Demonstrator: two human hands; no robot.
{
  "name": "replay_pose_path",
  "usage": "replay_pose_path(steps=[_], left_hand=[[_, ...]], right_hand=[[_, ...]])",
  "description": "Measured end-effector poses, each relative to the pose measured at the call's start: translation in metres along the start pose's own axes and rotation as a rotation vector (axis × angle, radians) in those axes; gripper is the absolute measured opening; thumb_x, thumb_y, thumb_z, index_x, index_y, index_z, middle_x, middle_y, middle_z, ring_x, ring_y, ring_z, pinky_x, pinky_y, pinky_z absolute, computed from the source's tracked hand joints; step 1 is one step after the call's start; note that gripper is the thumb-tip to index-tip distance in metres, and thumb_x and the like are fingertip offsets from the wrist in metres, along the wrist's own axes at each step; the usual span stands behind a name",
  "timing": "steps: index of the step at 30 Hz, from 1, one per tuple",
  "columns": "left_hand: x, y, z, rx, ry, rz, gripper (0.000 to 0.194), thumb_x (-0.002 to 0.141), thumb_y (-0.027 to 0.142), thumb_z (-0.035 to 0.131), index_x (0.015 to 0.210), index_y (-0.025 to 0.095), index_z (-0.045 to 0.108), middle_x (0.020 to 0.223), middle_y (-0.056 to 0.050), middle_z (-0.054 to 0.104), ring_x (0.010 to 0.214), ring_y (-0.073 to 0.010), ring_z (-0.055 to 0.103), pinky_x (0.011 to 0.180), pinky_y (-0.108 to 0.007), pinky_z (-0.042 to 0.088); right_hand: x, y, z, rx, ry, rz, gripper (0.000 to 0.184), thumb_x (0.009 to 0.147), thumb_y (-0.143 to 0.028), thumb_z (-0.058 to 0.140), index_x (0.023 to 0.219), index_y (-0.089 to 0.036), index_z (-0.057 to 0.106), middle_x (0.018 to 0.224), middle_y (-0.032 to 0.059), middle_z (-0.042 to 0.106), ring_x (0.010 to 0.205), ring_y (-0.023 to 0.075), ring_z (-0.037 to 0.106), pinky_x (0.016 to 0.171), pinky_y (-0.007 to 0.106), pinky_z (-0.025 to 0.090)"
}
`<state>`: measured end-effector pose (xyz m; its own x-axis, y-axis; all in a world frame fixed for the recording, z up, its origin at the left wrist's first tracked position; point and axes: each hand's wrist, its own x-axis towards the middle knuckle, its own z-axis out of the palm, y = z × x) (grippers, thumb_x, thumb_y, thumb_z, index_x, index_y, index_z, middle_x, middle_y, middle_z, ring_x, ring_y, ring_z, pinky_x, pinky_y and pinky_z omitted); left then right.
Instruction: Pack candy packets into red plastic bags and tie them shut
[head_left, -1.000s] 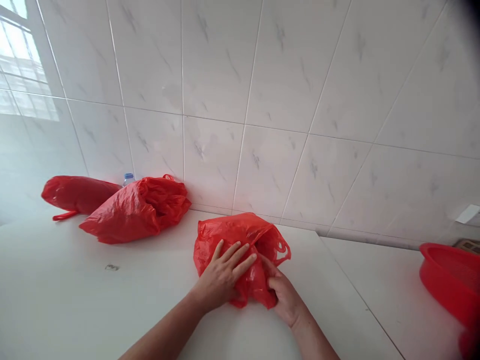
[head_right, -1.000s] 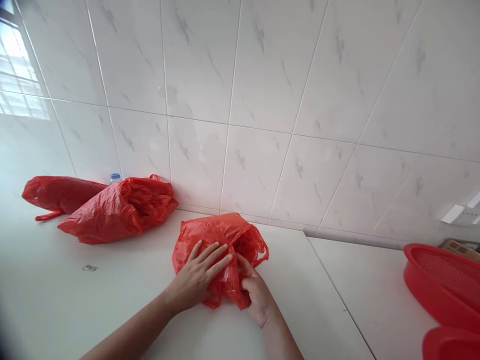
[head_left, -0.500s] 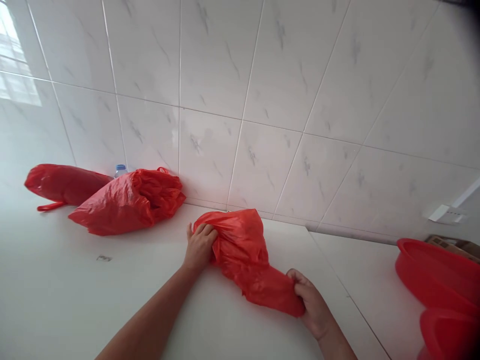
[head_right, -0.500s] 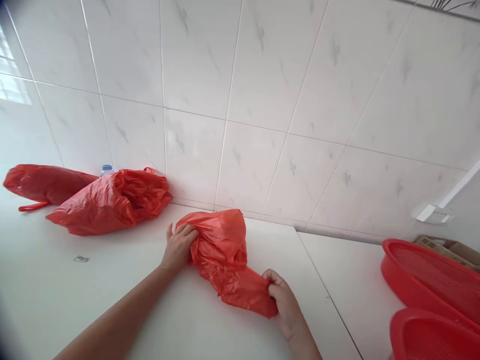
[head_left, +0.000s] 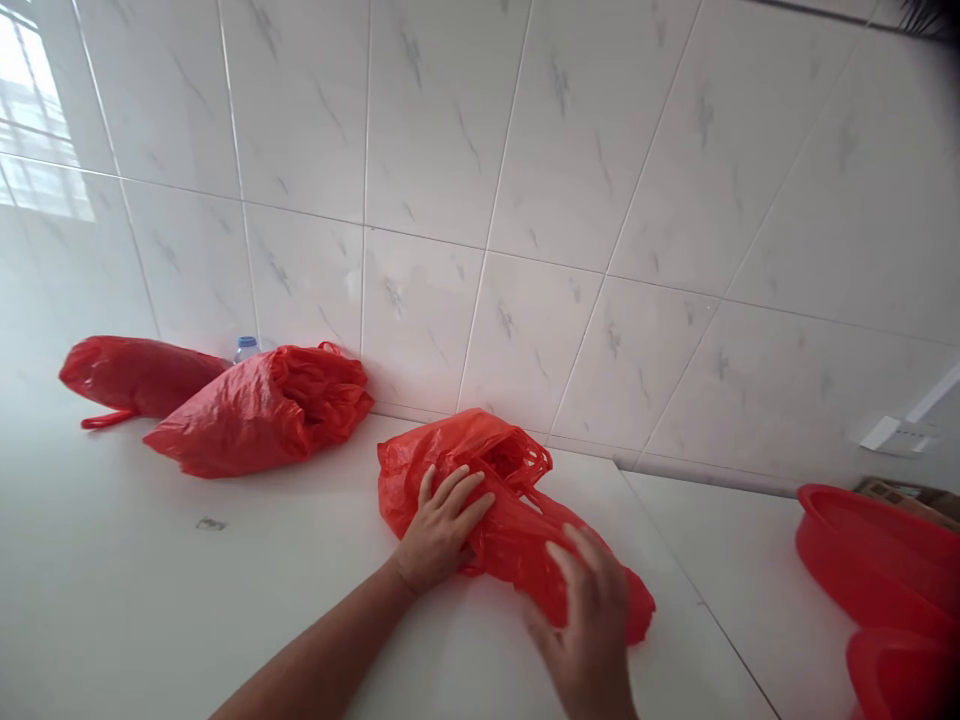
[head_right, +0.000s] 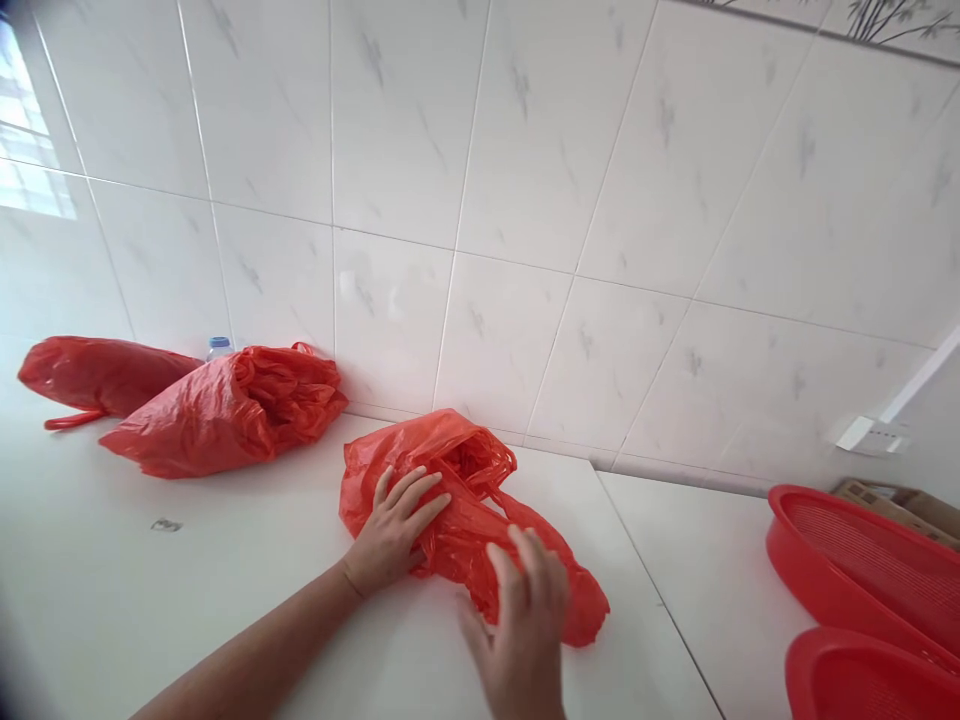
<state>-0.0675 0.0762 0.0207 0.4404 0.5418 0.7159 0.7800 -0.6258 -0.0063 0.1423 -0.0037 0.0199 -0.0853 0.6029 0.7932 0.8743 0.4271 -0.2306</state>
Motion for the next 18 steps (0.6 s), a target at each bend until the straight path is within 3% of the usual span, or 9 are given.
replay_pose_path(steps=[2, 4, 6, 8, 11, 14, 16, 18], left_hand=[[0.002, 0.003, 0.000, -0.021, -0.081, 0.000, 0.068, 0.071, 0.021, 0.062, 0.136, 0.029, 0.043, 0.147, -0.008, 0.040, 0.137, -0.0291, 0.029, 0.113, -0.055, 0.004], [0.005, 0.002, 0.003, -0.034, -0.179, -0.048, 0.083, 0.067, 0.020, 0.065, 0.142, 0.032, 0.031, 0.152, -0.006, 0.031, 0.139, -0.0293, 0.024, 0.112, -0.057, 0.006], [0.009, -0.005, 0.010, -0.028, -0.232, -0.142, 0.088, 0.067, 0.018, 0.063, 0.145, 0.032, 0.025, 0.150, -0.007, 0.033, 0.137, -0.0293, 0.028, 0.111, -0.059, 0.010], [0.014, -0.019, 0.018, -0.004, -0.218, -0.261, 0.082, 0.071, 0.015, 0.057, 0.145, 0.028, 0.024, 0.144, -0.011, 0.043, 0.132, -0.0298, 0.037, 0.108, -0.061, 0.016], [0.018, -0.049, 0.027, 0.048, -0.181, -0.475, 0.071, 0.076, 0.015, 0.052, 0.142, 0.024, 0.031, 0.141, -0.016, 0.044, 0.131, -0.0340, 0.037, 0.103, -0.068, 0.019], [0.020, -0.073, 0.025, 0.099, -0.121, -0.648, 0.068, 0.079, 0.023, 0.052, 0.143, 0.017, 0.029, 0.146, -0.024, 0.033, 0.136, -0.0420, 0.024, 0.097, -0.074, 0.020], [0.020, -0.077, 0.018, 0.116, -0.079, -0.673, 0.071, 0.080, 0.026, 0.052, 0.144, 0.014, 0.025, 0.149, -0.026, 0.026, 0.138, -0.0436, 0.017, 0.097, -0.075, 0.019], [0.020, -0.070, 0.011, 0.120, -0.048, -0.619, 0.070, 0.079, 0.023, 0.052, 0.144, 0.017, 0.026, 0.152, -0.021, 0.021, 0.140, -0.0389, 0.012, 0.103, -0.071, 0.014]], right_hand=[[-0.006, -0.008, 0.014, -0.042, -0.134, 0.018, 0.065, 0.075, -0.028, 0.067, 0.133, -0.024, 0.038, 0.134, 0.0155, 0.047, 0.123, 0.0365, 0.042, 0.100, 0.057, 0.030], [-0.010, -0.008, 0.024, -0.072, -0.282, 0.120, 0.056, 0.074, -0.011, 0.057, 0.128, -0.021, 0.045, 0.116, 0.0138, 0.060, 0.108, 0.0336, 0.054, 0.094, 0.053, 0.036], [-0.011, -0.005, 0.025, -0.050, -0.438, 0.176, 0.047, 0.068, 0.001, 0.044, 0.106, -0.022, 0.060, 0.093, 0.0077, 0.065, 0.090, 0.0272, 0.059, 0.083, 0.043, 0.044], [-0.015, -0.002, 0.019, 0.021, -0.527, 0.186, 0.040, 0.063, 0.005, 0.039, 0.081, -0.022, 0.061, 0.081, 0.0039, 0.062, 0.081, 0.0221, 0.059, 0.073, 0.034, 0.045], [-0.029, 0.002, 0.003, 0.137, -0.521, 0.189, 0.030, 0.061, 0.003, 0.041, 0.072, -0.021, 0.055, 0.077, 0.0018, 0.058, 0.077, 0.0192, 0.057, 0.069, 0.029, 0.046], [-0.045, 0.014, -0.015, 0.174, -0.430, 0.200, 0.024, 0.064, -0.002, 0.047, 0.077, -0.021, 0.054, 0.084, 0.0035, 0.061, 0.088, 0.0217, 0.058, 0.076, 0.032, 0.048], [-0.051, 0.026, -0.026, 0.141, -0.356, 0.199, 0.023, 0.067, -0.006, 0.050, 0.081, -0.022, 0.057, 0.097, 0.0054, 0.063, 0.103, 0.0250, 0.055, 0.086, 0.037, 0.047], [-0.052, 0.038, -0.035, 0.076, -0.295, 0.223, 0.025, 0.067, -0.008, 0.050, 0.084, -0.024, 0.060, 0.111, 0.0061, 0.061, 0.112, 0.0275, 0.052, 0.092, 0.043, 0.045]])
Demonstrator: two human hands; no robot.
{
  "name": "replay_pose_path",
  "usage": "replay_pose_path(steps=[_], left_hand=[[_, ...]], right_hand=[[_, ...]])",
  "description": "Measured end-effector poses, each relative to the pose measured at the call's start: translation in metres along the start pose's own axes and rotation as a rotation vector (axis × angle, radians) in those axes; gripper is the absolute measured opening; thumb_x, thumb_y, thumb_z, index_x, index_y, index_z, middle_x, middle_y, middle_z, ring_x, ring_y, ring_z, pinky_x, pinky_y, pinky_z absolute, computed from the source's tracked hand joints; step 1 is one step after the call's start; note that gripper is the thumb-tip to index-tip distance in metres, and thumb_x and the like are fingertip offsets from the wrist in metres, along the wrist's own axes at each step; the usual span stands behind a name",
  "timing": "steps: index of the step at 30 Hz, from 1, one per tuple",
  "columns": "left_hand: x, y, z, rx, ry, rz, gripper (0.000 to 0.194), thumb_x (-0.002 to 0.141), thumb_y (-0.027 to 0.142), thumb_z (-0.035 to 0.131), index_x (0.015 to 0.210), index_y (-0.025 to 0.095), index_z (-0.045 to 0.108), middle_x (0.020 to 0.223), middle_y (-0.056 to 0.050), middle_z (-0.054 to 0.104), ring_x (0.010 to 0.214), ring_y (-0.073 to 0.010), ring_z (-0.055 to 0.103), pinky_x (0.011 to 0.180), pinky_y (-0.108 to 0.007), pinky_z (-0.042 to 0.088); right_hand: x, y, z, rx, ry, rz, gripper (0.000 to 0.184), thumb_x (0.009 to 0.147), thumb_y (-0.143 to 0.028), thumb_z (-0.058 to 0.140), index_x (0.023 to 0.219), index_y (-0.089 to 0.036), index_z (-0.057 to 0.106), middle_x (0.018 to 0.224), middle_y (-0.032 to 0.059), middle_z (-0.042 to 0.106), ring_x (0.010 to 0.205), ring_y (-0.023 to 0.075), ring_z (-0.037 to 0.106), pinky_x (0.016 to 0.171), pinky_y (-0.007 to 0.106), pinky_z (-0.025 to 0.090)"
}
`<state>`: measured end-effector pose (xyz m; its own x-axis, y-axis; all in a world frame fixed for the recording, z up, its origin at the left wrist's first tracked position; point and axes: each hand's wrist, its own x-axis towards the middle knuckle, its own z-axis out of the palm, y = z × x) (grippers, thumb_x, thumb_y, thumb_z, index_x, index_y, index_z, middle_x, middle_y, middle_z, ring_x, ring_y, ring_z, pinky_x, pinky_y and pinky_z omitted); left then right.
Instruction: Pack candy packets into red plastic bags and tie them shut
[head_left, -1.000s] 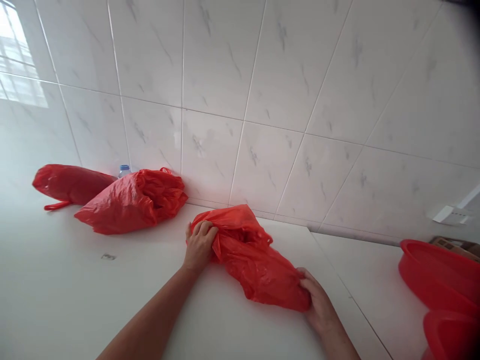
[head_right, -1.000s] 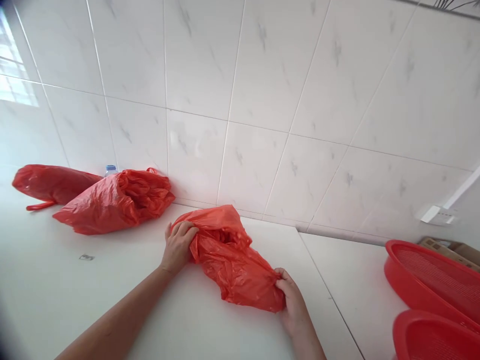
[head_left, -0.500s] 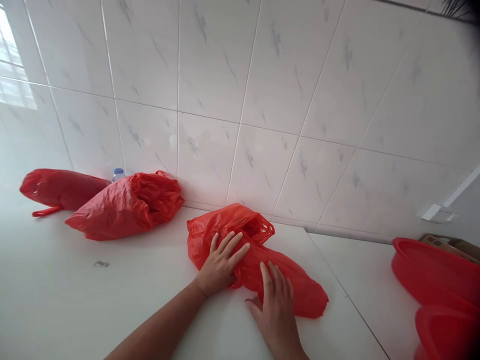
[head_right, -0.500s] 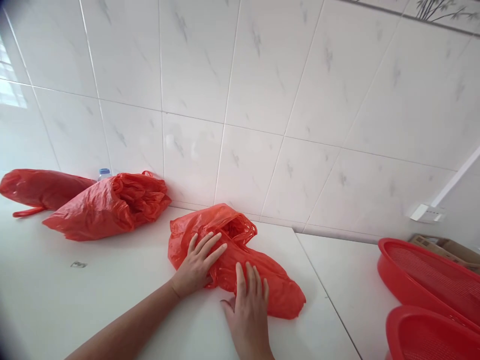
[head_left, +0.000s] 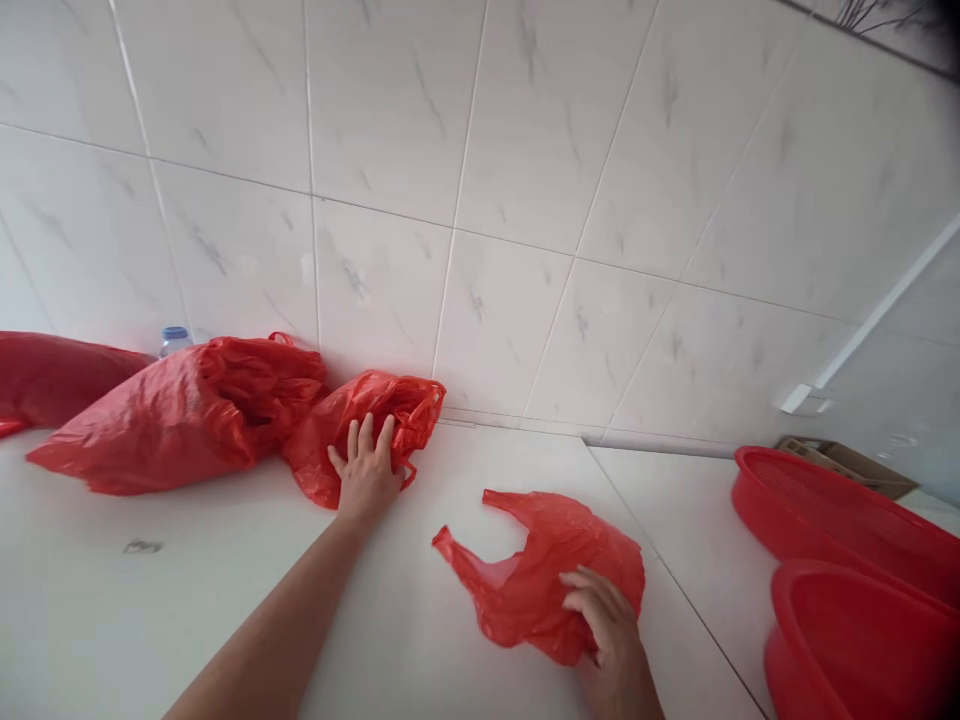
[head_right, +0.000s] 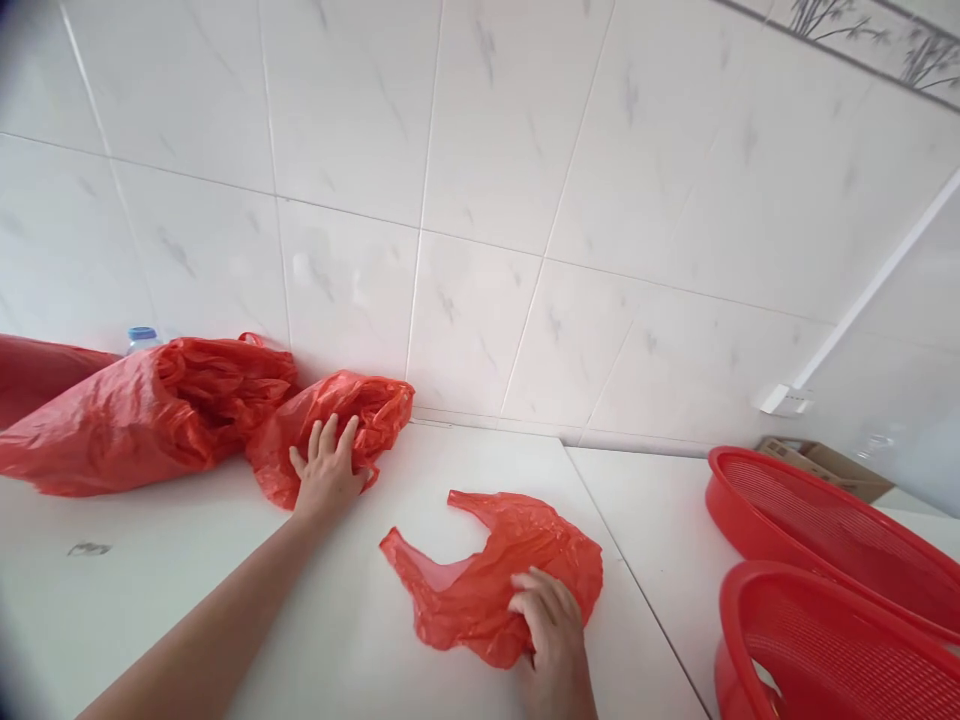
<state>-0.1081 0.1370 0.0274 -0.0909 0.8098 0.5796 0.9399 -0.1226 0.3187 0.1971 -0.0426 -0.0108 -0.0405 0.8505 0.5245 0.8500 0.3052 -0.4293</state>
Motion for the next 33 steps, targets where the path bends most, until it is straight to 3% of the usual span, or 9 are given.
replay_pose_path(steps=[6, 10, 13, 16, 19, 23, 25, 29, 33], left_hand=[[-0.036, 0.042, -0.006, -0.135, 0.183, 0.639, 0.049, 0.080, 0.006, 0.049, 0.125, 0.025, 0.053, 0.142, -0.013, 0.044, 0.137, -0.0298, 0.029, 0.112, -0.059, 0.009], [-0.054, 0.069, 0.002, -0.289, -0.124, 0.937, 0.043, 0.086, 0.004, 0.044, 0.123, 0.023, 0.052, 0.139, -0.011, 0.048, 0.131, -0.0247, 0.040, 0.109, -0.047, 0.030], [-0.058, 0.078, 0.008, -0.359, -0.272, 0.838, 0.059, 0.080, 0.007, 0.054, 0.136, 0.020, 0.039, 0.143, -0.015, 0.041, 0.130, -0.0263, 0.040, 0.103, -0.042, 0.040], [-0.055, 0.077, 0.011, -0.446, -0.398, 0.667, 0.066, 0.074, 0.016, 0.065, 0.135, 0.019, 0.040, 0.142, -0.016, 0.042, 0.128, -0.0298, 0.042, 0.099, -0.044, 0.043], [-0.049, 0.070, 0.009, -0.488, -0.476, 0.596, 0.022, 0.084, 0.017, 0.051, 0.101, 0.023, 0.064, 0.102, -0.005, 0.067, 0.097, -0.0198, 0.062, 0.085, -0.033, 0.049], [-0.047, 0.067, 0.006, -0.547, -0.510, 0.450, 0.026, 0.078, 0.020, 0.055, 0.104, 0.022, 0.060, 0.102, -0.005, 0.066, 0.089, -0.0196, 0.061, 0.076, -0.031, 0.048], [-0.048, 0.069, 0.006, -0.581, -0.531, 0.413, 0.037, 0.072, 0.021, 0.061, 0.109, 0.023, 0.059, 0.104, -0.005, 0.065, 0.091, -0.0219, 0.059, 0.079, -0.033, 0.045], [-0.053, 0.077, 0.004, -0.677, -0.596, 0.374, 0.015, 0.076, 0.017, 0.051, 0.077, 0.022, 0.066, 0.079, -0.003, 0.064, 0.080, -0.0202, 0.057, 0.075, -0.032, 0.041], [-0.062, 0.088, -0.007, -0.830, -0.623, 0.233, 0.010, 0.075, 0.017, 0.049, 0.070, 0.020, 0.057, 0.081, -0.003, 0.060, 0.077, -0.0186, 0.054, 0.069, -0.031, 0.040]], right_hand=[[0.004, 0.021, -0.005, 0.065, -0.035, 0.207, 0.025, 0.063, -0.013, 0.049, 0.080, -0.024, 0.064, 0.124, 0.0080, 0.052, 0.112, 0.0285, 0.050, 0.071, 0.033, 0.051], [0.004, 0.026, 0.002, 0.305, -0.143, 0.232, 0.008, 0.065, -0.017, 0.048, 0.060, -0.020, 0.054, 0.095, 0.0081, 0.057, 0.089, 0.0219, 0.057, 0.065, 0.027, 0.047], [0.002, 0.024, 0.000, 0.561, -0.229, 0.188, 0.015, 0.071, -0.021, 0.047, 0.056, -0.020, 0.047, 0.084, 0.0055, 0.057, 0.073, 0.0167, 0.055, 0.061, 0.024, 0.044], [0.003, 0.029, -0.012, 0.668, -0.269, 0.174, 0.018, 0.075, -0.027, 0.051, 0.058, -0.020, 0.052, 0.101, 0.0071, 0.060, 0.085, 0.0195, 0.059, 0.070, 0.027, 0.047], [0.010, 0.047, -0.032, 0.440, -0.135, 0.325, 0.014, 0.071, -0.028, 0.054, 0.075, -0.023, 0.067, 0.122, 0.0075, 0.056, 0.107, 0.0262, 0.056, 0.079, 0.032, 0.049], [0.017, 0.061, -0.062, 0.167, -0.001, 0.455, 0.045, 0.067, -0.022, 0.049, 0.109, -0.026, 0.065, 0.132, 0.0059, 0.049, 0.126, 0.0276, 0.043, 0.101, 0.044, 0.040], [0.015, 0.046, -0.075, 0.048, 0.082, 0.483, 0.048, 0.071, -0.020, 0.043, 0.116, -0.026, 0.060, 0.137, 0.0047, 0.045, 0.130, 0.0272, 0.039, 0.105, 0.049, 0.036], [0.000, -0.021, -0.078, -0.095, 0.307, 0.304, 0.028, 0.082, -0.026, 0.046, 0.106, -0.026, 0.060, 0.123, 0.0059, 0.057, 0.114, 0.0248, 0.055, 0.094, 0.040, 0.048], [-0.017, -0.067, -0.045, -0.115, 0.001, 0.000, 0.023, 0.082, -0.020, 0.048, 0.097, -0.029, 0.062, 0.113, 0.0024, 0.064, 0.097, 0.0185, 0.064, 0.077, 0.025, 0.054]])
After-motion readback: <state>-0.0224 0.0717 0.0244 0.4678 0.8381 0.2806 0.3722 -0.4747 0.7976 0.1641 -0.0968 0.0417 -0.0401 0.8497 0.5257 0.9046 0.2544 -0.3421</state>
